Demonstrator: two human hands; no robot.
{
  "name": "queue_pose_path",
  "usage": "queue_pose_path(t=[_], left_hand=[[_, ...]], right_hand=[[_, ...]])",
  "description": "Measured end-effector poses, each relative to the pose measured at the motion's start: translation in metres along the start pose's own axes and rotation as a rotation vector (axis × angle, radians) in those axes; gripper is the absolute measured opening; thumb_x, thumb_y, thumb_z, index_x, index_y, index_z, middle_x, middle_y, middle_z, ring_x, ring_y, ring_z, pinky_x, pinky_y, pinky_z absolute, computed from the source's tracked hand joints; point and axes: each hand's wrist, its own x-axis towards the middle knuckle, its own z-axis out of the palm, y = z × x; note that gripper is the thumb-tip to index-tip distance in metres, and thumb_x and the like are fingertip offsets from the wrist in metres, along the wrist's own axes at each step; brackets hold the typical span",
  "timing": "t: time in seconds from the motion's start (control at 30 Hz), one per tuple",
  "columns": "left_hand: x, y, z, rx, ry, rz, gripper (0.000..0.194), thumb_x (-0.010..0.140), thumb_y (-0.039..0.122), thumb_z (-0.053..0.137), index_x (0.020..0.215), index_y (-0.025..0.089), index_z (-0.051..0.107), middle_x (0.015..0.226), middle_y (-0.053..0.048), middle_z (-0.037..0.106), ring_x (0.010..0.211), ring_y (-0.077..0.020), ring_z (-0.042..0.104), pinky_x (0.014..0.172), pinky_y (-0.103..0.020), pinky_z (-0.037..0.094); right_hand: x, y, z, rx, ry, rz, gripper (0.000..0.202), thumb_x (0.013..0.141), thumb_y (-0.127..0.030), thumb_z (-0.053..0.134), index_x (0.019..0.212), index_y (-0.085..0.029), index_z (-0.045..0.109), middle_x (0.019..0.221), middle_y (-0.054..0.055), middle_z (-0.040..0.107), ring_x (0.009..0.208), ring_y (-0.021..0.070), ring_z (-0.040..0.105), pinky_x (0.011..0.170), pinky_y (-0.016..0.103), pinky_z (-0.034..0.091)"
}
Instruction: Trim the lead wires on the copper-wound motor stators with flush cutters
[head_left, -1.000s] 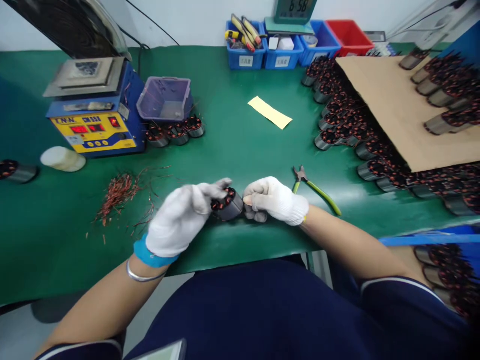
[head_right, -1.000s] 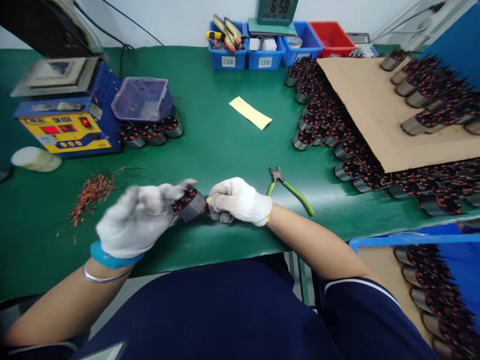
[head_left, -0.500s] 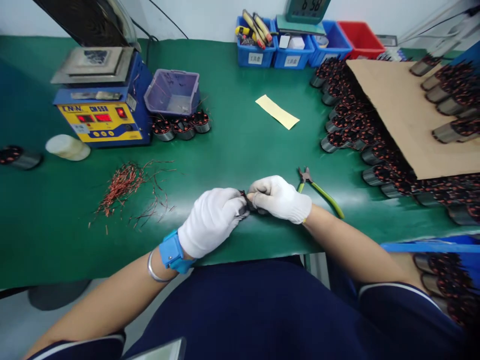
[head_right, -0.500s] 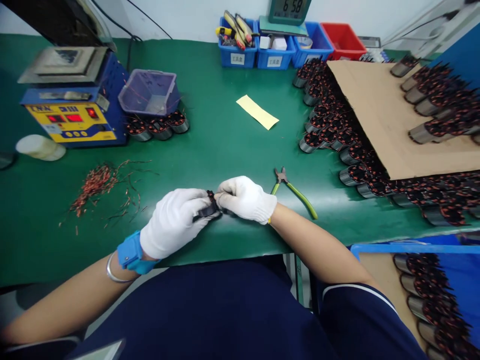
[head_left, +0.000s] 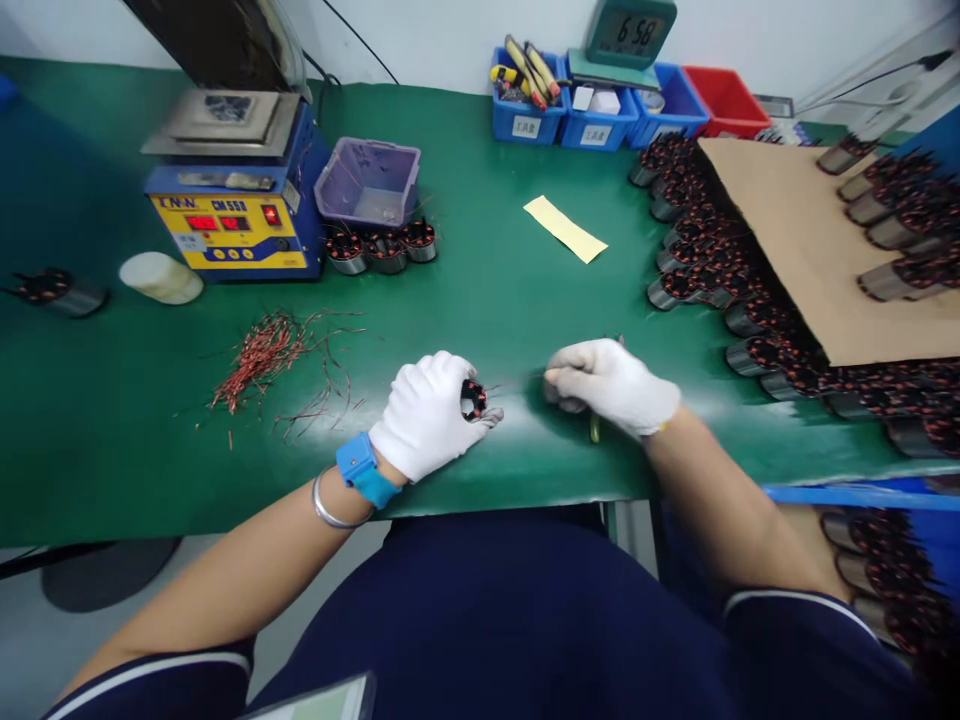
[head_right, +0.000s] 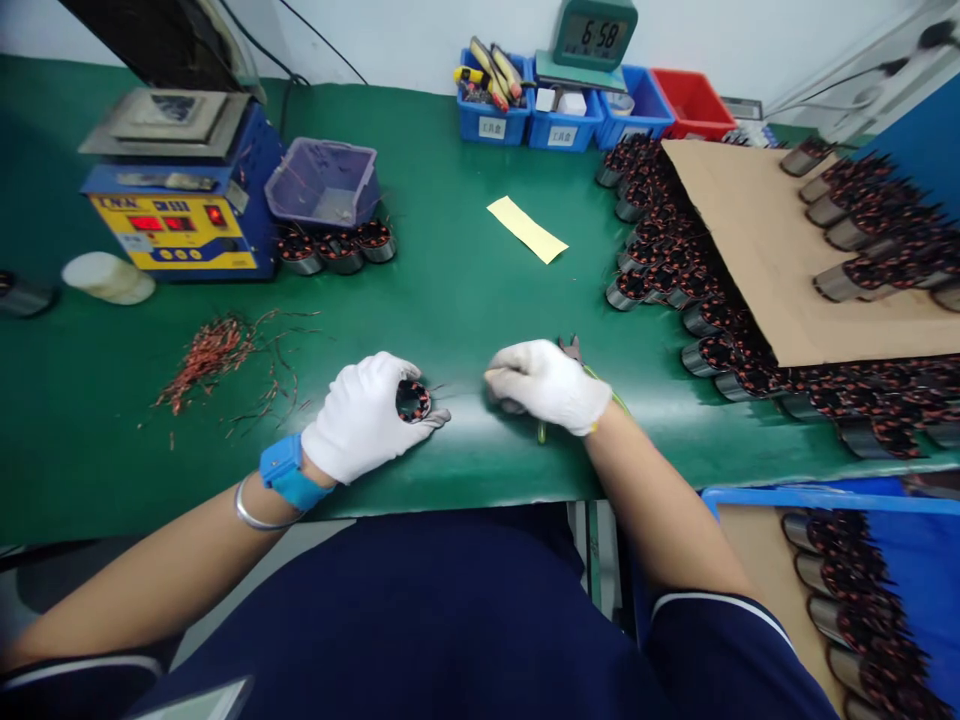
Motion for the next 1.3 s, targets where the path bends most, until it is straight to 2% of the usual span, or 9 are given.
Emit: queue_pose_path(t=[0.2, 0.27, 0.4, 0.6, 0.8, 1.0, 1.07, 1.2, 1.3], left_hand=[[0.002, -0.003, -0.012, -0.198, 0.089, -0.091, 0.083, 0.063, 0.069, 0.067, 0.124, 0.014, 0.052, 0.117, -0.013, 0.059, 0.106, -0.0328, 0.058, 0.091, -0.045, 0.047], [0.004, -0.003, -0.012, -0.246, 0.077, -0.069, 0.06, 0.075, 0.059, 0.062, 0.116, 0.016, 0.057, 0.113, -0.01, 0.063, 0.103, -0.029, 0.06, 0.09, -0.042, 0.048], [0.008, -0.005, -0.008, -0.171, 0.002, -0.081, 0.023, 0.084, 0.037, 0.053, 0.095, 0.019, 0.063, 0.096, -0.006, 0.067, 0.094, -0.0273, 0.061, 0.08, -0.04, 0.048], [0.01, -0.009, -0.005, -0.117, 0.013, -0.068, 0.02, 0.086, 0.031, 0.047, 0.091, 0.019, 0.062, 0.092, -0.006, 0.066, 0.091, -0.026, 0.06, 0.078, -0.039, 0.046], [0.014, -0.014, -0.005, -0.29, -0.021, -0.09, 0.019, 0.086, 0.03, 0.047, 0.084, 0.02, 0.064, 0.09, -0.004, 0.069, 0.09, -0.0232, 0.061, 0.081, -0.037, 0.046], [0.012, -0.016, -0.002, -0.353, -0.003, -0.116, 0.021, 0.086, 0.034, 0.05, 0.084, 0.02, 0.066, 0.086, -0.004, 0.068, 0.086, -0.0218, 0.062, 0.076, -0.034, 0.046], [0.012, -0.015, -0.002, -0.366, -0.002, -0.123, 0.021, 0.087, 0.034, 0.05, 0.083, 0.021, 0.066, 0.085, -0.003, 0.068, 0.085, -0.0214, 0.062, 0.075, -0.033, 0.045], [0.013, -0.013, -0.002, -0.361, -0.002, -0.127, 0.021, 0.087, 0.034, 0.05, 0.086, 0.021, 0.067, 0.087, -0.003, 0.069, 0.087, -0.0217, 0.061, 0.077, -0.034, 0.045], [0.014, -0.013, -0.003, -0.347, -0.008, -0.115, 0.021, 0.088, 0.033, 0.05, 0.089, 0.021, 0.067, 0.088, -0.003, 0.069, 0.087, -0.0217, 0.061, 0.077, -0.034, 0.045]], right_hand=[[-0.05, 0.023, -0.007, -0.668, 0.729, 0.261, 0.072, 0.076, -0.061, 0.059, 0.132, -0.017, 0.051, 0.125, 0.018, 0.058, 0.102, 0.0333, 0.06, 0.083, 0.047, 0.049], [-0.06, 0.033, 0.008, -0.927, 0.704, 0.291, 0.096, 0.071, -0.069, 0.059, 0.145, -0.011, 0.034, 0.142, 0.025, 0.041, 0.122, 0.0427, 0.046, 0.092, 0.057, 0.043], [-0.068, 0.044, 0.025, -1.068, 0.557, 0.268, 0.091, 0.076, -0.064, 0.054, 0.143, -0.007, 0.033, 0.138, 0.027, 0.042, 0.128, 0.0424, 0.039, 0.099, 0.057, 0.039], [-0.073, 0.028, 0.008, -0.953, 0.388, 0.295, 0.083, 0.075, -0.037, 0.056, 0.15, -0.023, 0.023, 0.145, 0.014, 0.039, 0.115, 0.0335, 0.053, 0.084, 0.043, 0.05], [-0.054, 0.039, 0.012, -1.023, 0.501, 0.209, 0.062, 0.081, -0.029, 0.048, 0.14, -0.013, 0.04, 0.114, 0.016, 0.057, 0.102, 0.0324, 0.056, 0.081, 0.044, 0.05], [-0.034, 0.035, 0.019, -0.86, 0.56, 0.026, 0.07, 0.083, -0.026, 0.044, 0.148, -0.007, 0.027, 0.124, 0.021, 0.051, 0.11, 0.0354, 0.05, 0.093, 0.051, 0.045], [-0.035, 0.023, 0.021, -0.563, 0.469, 0.037, 0.073, 0.083, -0.025, 0.043, 0.151, -0.015, 0.02, 0.118, 0.016, 0.055, 0.103, 0.0309, 0.055, 0.089, 0.05, 0.047], [-0.038, 0.002, 0.028, 0.295, -0.129, 0.022, 0.084, 0.074, -0.025, 0.051, 0.15, -0.024, 0.015, 0.101, 0.006, 0.057, 0.085, 0.0202, 0.06, 0.077, 0.04, 0.053], [-0.034, -0.006, 0.032, 0.573, -0.4, 0.105, 0.084, 0.069, -0.028, 0.062, 0.145, -0.021, 0.026, 0.1, 0.005, 0.054, 0.086, 0.019, 0.06, 0.074, 0.036, 0.054]])
